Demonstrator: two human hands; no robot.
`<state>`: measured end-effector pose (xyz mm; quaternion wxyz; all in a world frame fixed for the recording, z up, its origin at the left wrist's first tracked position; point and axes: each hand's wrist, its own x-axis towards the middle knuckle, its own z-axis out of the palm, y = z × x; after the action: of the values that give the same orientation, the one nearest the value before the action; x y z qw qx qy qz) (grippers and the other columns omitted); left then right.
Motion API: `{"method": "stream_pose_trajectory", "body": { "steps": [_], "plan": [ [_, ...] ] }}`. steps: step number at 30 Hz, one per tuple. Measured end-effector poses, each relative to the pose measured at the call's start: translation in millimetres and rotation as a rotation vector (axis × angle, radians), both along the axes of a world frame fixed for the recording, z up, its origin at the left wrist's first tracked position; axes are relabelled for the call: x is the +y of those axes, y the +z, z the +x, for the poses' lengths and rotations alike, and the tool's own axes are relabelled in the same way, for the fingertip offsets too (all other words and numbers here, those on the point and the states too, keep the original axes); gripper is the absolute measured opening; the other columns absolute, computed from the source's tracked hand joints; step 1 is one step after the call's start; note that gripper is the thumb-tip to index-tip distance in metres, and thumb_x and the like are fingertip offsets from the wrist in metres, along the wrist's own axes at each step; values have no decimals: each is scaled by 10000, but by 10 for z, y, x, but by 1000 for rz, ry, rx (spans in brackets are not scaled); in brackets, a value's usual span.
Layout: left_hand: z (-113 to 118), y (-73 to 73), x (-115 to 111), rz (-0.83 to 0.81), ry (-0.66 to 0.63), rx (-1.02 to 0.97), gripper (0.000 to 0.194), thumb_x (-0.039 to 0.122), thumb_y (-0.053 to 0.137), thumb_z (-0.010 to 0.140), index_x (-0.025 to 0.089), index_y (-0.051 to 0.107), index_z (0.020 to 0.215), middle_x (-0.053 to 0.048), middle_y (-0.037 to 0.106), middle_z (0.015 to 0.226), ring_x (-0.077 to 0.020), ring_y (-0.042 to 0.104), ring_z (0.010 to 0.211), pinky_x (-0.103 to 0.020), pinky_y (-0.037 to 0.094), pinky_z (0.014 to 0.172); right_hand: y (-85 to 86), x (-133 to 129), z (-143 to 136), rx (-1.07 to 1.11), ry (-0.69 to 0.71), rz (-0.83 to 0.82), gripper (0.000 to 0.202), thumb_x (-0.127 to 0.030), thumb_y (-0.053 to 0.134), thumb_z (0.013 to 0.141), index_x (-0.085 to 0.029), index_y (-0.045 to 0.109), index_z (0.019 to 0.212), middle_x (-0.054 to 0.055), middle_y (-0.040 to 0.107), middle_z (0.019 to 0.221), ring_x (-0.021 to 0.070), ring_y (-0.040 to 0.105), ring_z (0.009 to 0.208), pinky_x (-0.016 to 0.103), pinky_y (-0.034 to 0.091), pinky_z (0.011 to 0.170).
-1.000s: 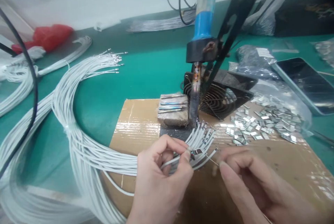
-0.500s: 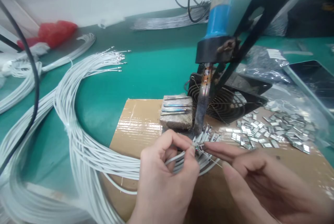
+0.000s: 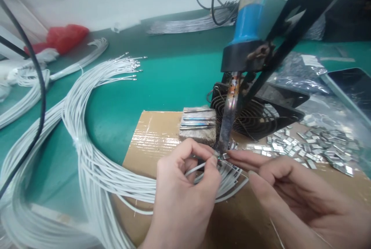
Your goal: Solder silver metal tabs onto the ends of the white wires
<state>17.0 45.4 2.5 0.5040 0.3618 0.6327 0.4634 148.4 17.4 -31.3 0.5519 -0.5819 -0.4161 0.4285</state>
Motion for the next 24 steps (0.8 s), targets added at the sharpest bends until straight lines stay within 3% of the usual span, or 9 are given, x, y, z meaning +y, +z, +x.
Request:
{"method": "stream_pose_trajectory", "body": {
  "steps": [7, 18, 24],
  "plan": [
    [20, 61, 38, 36, 69, -3, 144, 55, 723, 680, 159, 662, 601, 16, 720, 699, -72, 623, 587, -101, 478, 530, 23, 33, -40, -60, -33, 41, 273, -347, 792, 866, -253, 623, 674, -2, 834, 1052, 144, 815, 906, 100, 618, 760],
    [35, 43, 54, 70, 69, -10, 127, 90, 745, 693, 166, 678, 616, 10, 737, 711, -77, 640, 591, -110, 487, 533, 15, 37, -28, -36, -3, 64, 281, -327, 795, 865, -241, 614, 668, 20, 830, 1093, 182, 822, 904, 155, 648, 738],
    [18, 51, 62, 75, 74, -8, 127, 82, 739, 682, 161, 679, 604, 11, 731, 688, -75, 640, 582, -106, 483, 524, 44, 37, -43, -18, -16, 37, 269, -336, 785, 865, -252, 631, 662, -9, 831, 1053, 128, 812, 877, 90, 610, 762]
  ]
}}
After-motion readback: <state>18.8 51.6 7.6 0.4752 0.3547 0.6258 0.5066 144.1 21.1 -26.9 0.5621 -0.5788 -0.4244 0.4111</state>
